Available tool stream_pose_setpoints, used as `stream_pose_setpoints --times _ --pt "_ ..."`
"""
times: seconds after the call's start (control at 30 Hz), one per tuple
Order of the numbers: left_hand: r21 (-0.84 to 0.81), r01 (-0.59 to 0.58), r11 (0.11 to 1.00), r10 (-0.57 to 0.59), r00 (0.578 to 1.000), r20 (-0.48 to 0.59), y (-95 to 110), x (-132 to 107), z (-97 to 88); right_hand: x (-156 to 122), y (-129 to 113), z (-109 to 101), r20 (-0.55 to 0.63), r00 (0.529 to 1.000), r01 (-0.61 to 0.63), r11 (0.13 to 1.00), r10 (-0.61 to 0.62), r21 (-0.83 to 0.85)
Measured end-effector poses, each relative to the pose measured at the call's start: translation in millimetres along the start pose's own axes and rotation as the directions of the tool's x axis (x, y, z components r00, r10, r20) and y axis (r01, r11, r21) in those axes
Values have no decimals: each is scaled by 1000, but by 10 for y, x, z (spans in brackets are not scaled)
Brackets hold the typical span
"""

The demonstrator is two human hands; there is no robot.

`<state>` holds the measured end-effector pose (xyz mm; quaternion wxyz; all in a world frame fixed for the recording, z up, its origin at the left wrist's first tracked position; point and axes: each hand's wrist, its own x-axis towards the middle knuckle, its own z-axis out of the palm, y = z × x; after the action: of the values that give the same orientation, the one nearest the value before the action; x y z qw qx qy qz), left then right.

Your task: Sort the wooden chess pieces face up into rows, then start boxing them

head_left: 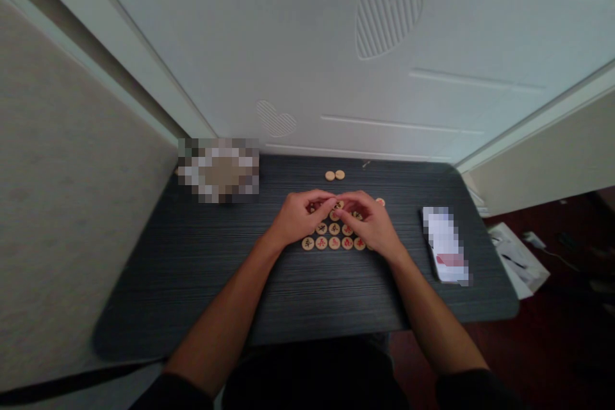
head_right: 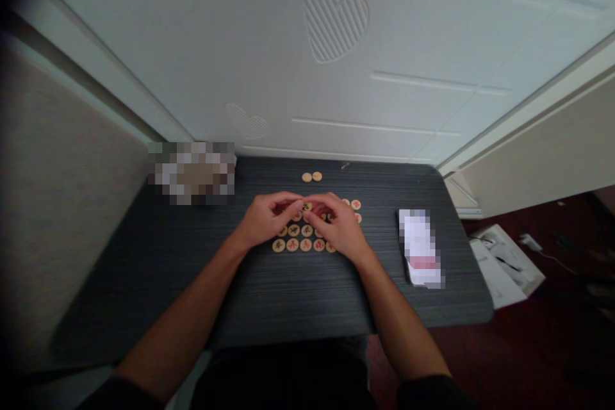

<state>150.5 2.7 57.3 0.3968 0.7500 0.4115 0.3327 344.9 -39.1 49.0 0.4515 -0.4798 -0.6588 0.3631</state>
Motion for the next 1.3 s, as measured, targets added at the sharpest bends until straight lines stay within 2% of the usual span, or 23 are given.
stream_pose_setpoints --times 0.13,0.3,0.43,0.63,0.8,1.07,1.2,1.3 --pt "-1 42 999 -42 998 56 -8 8 -121 -3 -12 1 8 1000 29 999 -29 -40" --pt "-6 135 991 -135 988 78 -176 -2 -538 6 -62 -52 -55 998 25 993 -32 -118" --pt "42 230 972 -234 950 206 -331 -46 -761 8 -49 -83 -125 992 -17 992 1 -126" --pt "119 280 953 -303 911 281 -390 -65 -736 2 -8 -86 -157 987 -53 992 34 -118" --pt "182 290 940 -331 905 268 -426 -56 -726 11 2 -89 -167 985 -55 992 35 -116" --pt "169 240 956 -268 947 175 -433 -75 -743 6 17 -125 -180 982 -78 992 59 -102" --pt "126 212 969 -227 966 121 -413 -58 -733 132 17 -206 -160 987 -45 976 10 -214" --pt "148 177 973 -185 982 43 -427 -33 -696 331 28 -256 -61 997 23 934 -48 -357"
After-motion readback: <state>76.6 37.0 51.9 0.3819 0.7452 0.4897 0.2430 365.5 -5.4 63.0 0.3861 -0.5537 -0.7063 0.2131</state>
